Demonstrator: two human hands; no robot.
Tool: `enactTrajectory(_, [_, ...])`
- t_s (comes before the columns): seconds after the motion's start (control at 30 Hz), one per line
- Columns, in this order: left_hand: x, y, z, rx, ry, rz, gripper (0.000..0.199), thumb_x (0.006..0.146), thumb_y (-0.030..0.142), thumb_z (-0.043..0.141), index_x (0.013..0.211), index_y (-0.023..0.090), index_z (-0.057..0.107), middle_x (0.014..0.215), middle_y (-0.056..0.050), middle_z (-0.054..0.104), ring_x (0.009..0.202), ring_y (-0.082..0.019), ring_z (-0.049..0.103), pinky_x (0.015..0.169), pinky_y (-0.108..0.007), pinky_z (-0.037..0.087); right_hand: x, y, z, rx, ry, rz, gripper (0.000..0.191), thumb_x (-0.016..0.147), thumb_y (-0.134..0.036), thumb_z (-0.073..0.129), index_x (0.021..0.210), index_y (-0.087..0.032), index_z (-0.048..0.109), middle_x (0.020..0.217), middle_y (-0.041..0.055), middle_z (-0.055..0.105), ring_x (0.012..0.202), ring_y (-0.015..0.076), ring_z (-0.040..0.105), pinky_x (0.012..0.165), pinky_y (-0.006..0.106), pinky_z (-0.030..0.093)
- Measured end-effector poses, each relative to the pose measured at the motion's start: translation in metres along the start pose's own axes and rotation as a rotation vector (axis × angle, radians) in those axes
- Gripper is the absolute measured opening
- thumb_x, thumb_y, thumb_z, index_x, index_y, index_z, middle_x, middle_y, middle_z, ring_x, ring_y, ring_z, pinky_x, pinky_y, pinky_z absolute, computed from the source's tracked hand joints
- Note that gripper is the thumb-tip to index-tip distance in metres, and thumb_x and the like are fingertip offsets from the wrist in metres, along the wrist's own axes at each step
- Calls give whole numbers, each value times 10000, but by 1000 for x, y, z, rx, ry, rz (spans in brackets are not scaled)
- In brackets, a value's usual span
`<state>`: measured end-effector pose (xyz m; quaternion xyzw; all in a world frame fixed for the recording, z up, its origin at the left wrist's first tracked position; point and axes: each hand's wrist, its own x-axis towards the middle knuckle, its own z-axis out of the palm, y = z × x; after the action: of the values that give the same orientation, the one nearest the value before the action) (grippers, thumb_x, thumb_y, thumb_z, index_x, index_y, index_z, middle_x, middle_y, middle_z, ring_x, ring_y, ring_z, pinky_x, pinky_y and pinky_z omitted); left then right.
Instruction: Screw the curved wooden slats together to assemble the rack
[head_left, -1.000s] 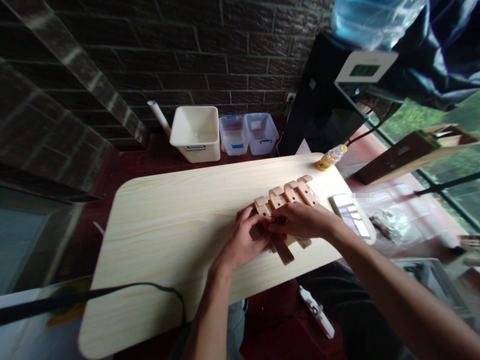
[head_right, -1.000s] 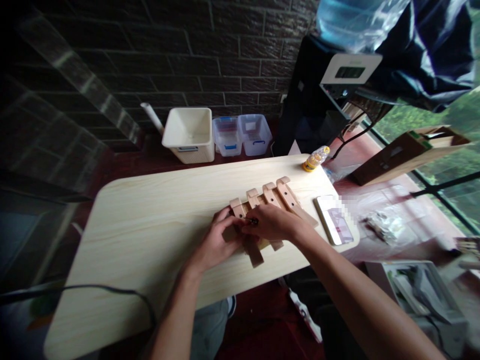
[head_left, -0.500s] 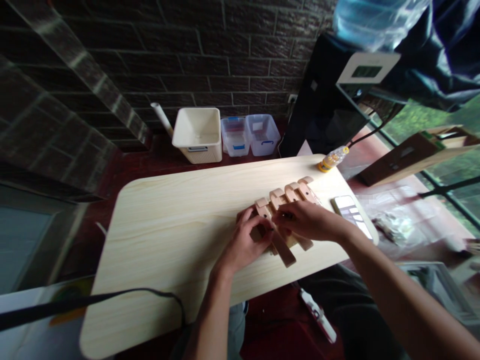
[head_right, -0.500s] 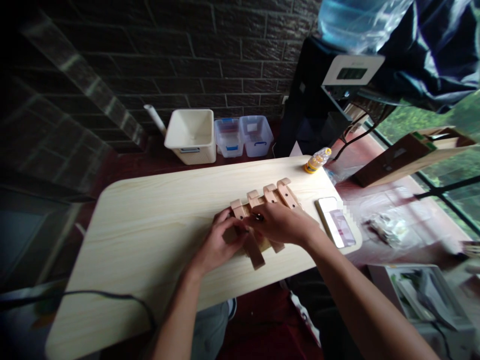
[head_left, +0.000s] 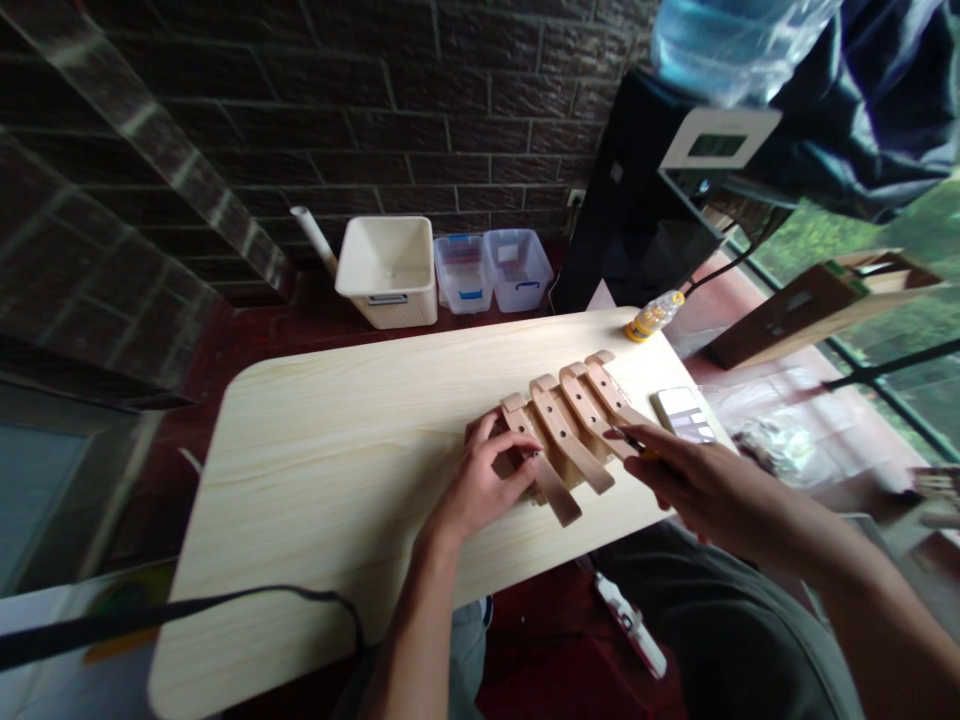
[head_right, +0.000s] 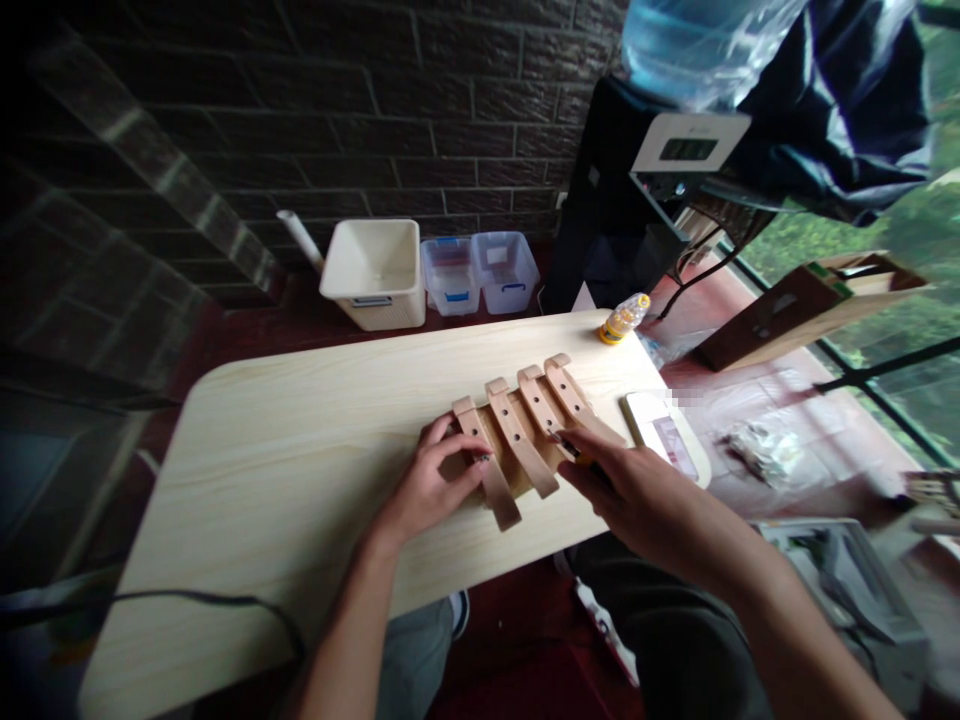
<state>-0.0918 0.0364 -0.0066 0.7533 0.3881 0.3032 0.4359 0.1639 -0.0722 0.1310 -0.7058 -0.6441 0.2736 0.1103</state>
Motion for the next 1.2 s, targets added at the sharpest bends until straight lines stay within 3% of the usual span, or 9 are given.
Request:
enactTrajectory(0.07, [0,0,0,9,-5,-4,131,937,263,743,1005,295,851,1356,-68,692,1519,-328,481,1312,-533,410,-8,3,5,-99,48,-29,424,1108,-459,489,1450,-265,647,1052,90,854,887,264,840,725,322,599])
enactTrajectory(0.13, [0,0,0,8,-7,-10,139,938,252,740,996,297,857,1356,-68,698,1526,-329,481,1319,-535,405,-11,5,7,-151,97,-65,408,1125,-449,432,1408,-251,649,1153,119,844,989,285,842,800,353,618])
enactTrajectory(0.23, [-1,0,0,-6,-13,-22,129,935,267,751,998,291,861,1378,-76,687,1530,-333,482,1323,-540,403,-10,1,5,-136,127,-112,381,1129,-379,377,1402,-227,595,1098,112,834,897,249,832,789,342,623])
enactTrajectory(0.37, [-1,-3,2,-3,-21,-27,133,944,292,750,1017,300,861,1400,-67,673,1544,-326,468,1329,-532,397,-3,-16,1,-48,130,-108,192,1061,-336,562,1219,-245,622,935,39,797,717,190,766,671,277,590])
enactTrajectory(0.5, [-2,-5,2,1,-23,-37,158,952,288,728,1039,302,859,1436,-64,648,1536,-315,475,1322,-511,410,3,-34,6,8,147,-207,50,1027,-287,677,1062,-264,702,988,35,809,771,174,768,702,252,588])
enactTrajectory(0.6, [-2,-4,2,5,-26,-50,165,942,295,730,1041,298,861,1444,-68,643,1545,-326,462,1323,-521,408,7,-40,14,21,204,-322,87,1046,-268,680,1092,-260,753,1058,54,831,857,190,799,769,268,606])
enactTrajectory(0.73, [-2,-3,2,-10,-20,-56,178,930,289,726,1044,298,862,1440,-70,648,1550,-331,454,1321,-522,411,14,-42,22,9,229,-369,91,1060,-282,680,1111,-246,745,1032,58,820,901,195,795,798,274,600])
enactTrajectory(0.9, [-3,-3,2,-7,-25,-50,171,933,299,730,1044,303,860,1433,-66,654,1549,-334,447,1334,-537,392,23,-45,26,13,237,-322,100,1058,-315,665,1050,-222,700,902,38,758,717,156,718,663,254,549])
enactTrajectory(1.2, [-3,3,-2,19,-34,-58,171,924,284,754,1058,282,859,1516,-91,581,1533,-352,470,1314,-545,426,31,-51,28,-1,202,-286,154,1065,-356,623,1036,-215,679,895,55,754,710,169,701,663,267,517])
